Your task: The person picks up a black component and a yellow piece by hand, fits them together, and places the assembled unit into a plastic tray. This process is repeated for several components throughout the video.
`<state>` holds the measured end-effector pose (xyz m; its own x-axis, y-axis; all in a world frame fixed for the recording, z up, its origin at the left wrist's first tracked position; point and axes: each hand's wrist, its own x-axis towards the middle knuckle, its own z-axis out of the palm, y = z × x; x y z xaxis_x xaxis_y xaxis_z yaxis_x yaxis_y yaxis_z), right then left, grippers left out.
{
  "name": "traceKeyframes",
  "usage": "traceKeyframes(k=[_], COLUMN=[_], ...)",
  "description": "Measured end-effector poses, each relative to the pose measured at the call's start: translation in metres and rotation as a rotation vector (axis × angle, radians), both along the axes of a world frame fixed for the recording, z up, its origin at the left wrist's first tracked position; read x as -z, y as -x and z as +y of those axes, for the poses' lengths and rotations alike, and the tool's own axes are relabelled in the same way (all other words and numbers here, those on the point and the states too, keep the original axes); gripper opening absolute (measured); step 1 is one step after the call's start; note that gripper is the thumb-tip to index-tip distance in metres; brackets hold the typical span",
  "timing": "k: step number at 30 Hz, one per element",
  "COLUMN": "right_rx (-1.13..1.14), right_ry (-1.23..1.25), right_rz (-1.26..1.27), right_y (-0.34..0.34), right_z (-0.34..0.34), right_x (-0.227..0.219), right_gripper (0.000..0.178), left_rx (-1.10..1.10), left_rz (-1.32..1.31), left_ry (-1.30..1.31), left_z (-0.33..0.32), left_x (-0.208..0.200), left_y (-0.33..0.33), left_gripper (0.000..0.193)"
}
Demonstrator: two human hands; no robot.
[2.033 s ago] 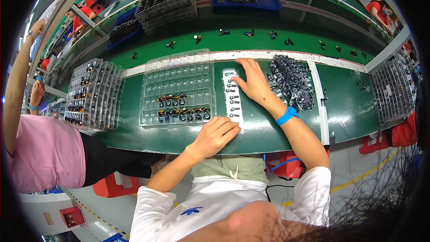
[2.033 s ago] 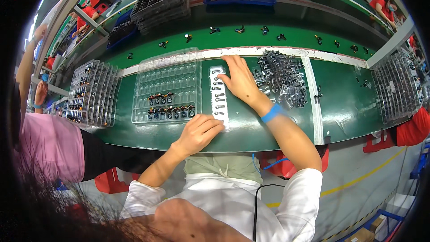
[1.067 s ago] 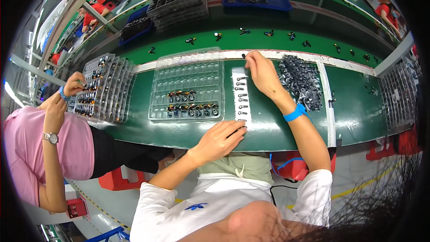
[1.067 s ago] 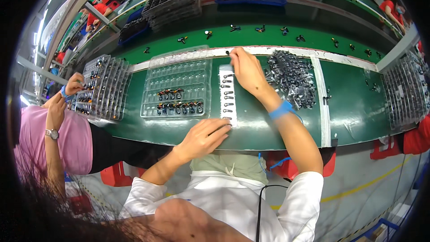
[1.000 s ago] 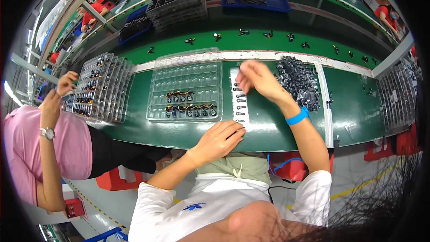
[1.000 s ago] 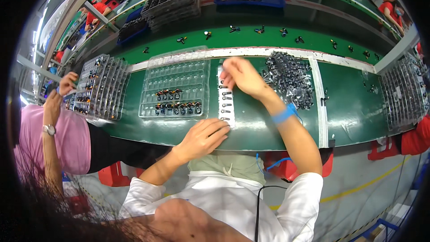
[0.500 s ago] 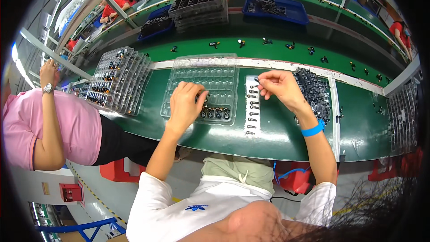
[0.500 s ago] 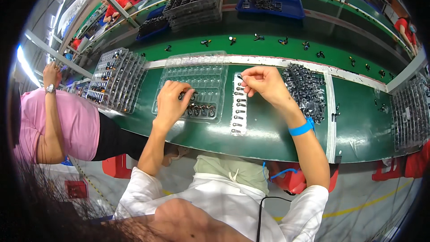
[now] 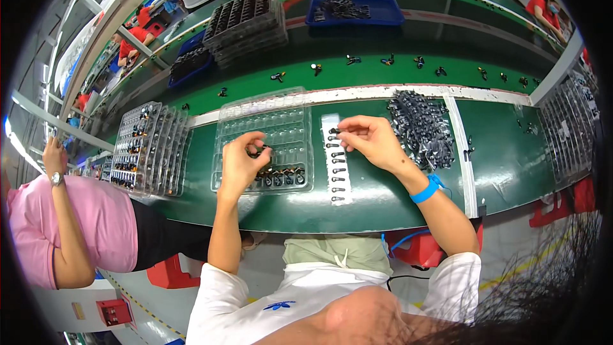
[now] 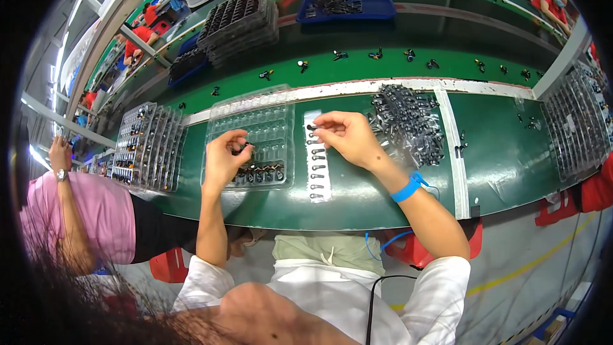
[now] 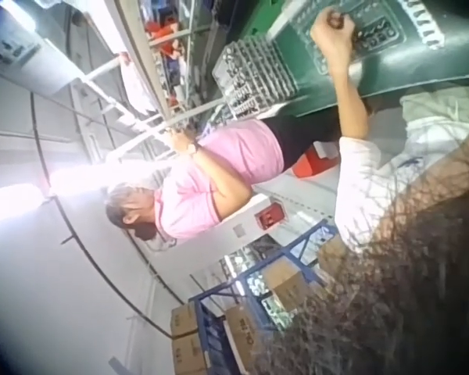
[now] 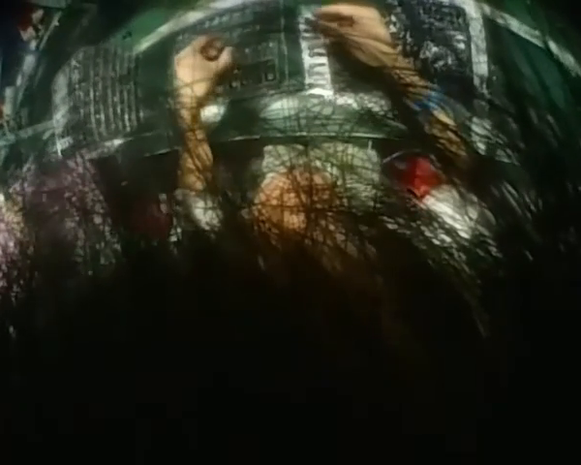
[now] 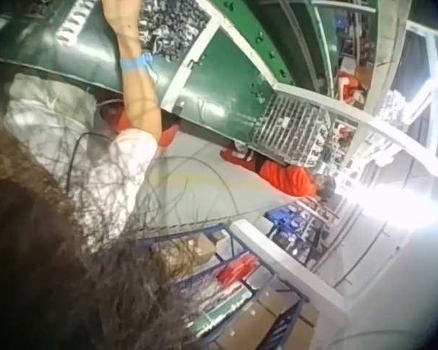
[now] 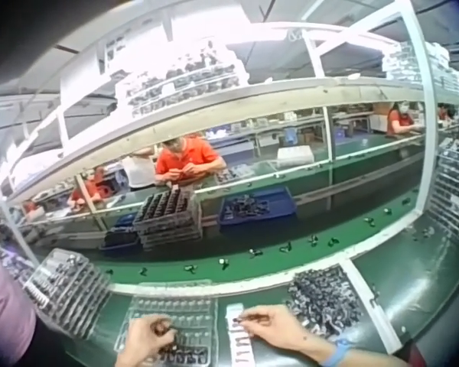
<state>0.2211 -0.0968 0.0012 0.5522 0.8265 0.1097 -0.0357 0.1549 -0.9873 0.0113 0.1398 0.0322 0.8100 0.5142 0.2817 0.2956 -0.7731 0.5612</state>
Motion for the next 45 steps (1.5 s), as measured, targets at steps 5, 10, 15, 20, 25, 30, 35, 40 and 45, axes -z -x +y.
traceKeyframes(k=[5,10,15,20,25,30,35,40,45], right_rx=[0.056,0.2,0.204,0.128,0.122,0.092,0.128,0.196,0.19], right_ry=[0.043,-0.124,-0.204,-0.198,-0.189,-0.178,-0.177,-0.188,-0.212], right_rz=[-0.083,-0.49,-0.618,-0.632,-0.691,-0.73,-0.77,-0.879,-0.943], right_y=[0.005,0.016,0.024,0.029,0.029,0.031,0.034,0.038,0.036], right_z=[-0.005,-0.012,-0.012,-0.011,-0.011,-0.011,-0.009,-0.01,-0.011], right_x=[-0.005,-0.025,-0.029,-0.026,-0.024,-0.025,-0.025,-0.027,-0.027], right_gripper=[0.018,0.014,0.019,0.019,0.02,0.019,0.019,0.019,0.024], left_rx=[0.126,0.431,0.512,0.488,0.562,0.539,0.499,0.476,0.461], left_rz=[-0.191,-0.326,-0.363,-0.338,-0.308,-0.294,-0.339,-0.418,-0.474], left_ry=[0.437,1.025,1.474,1.589,1.551,1.524,1.33,1.074,1.05], left_z=[-0.009,-0.04,-0.05,-0.06,-0.062,-0.064,-0.072,-0.081,-0.085], left_x=[-0.011,-0.014,0.017,0.019,0.018,0.012,0.009,0.013,0.013], left_y=[-0.017,-0.048,-0.049,-0.045,-0.04,-0.039,-0.036,-0.035,-0.036], left_gripper=[0.034,0.036,0.024,0.021,0.02,0.021,0.022,0.032,0.032])
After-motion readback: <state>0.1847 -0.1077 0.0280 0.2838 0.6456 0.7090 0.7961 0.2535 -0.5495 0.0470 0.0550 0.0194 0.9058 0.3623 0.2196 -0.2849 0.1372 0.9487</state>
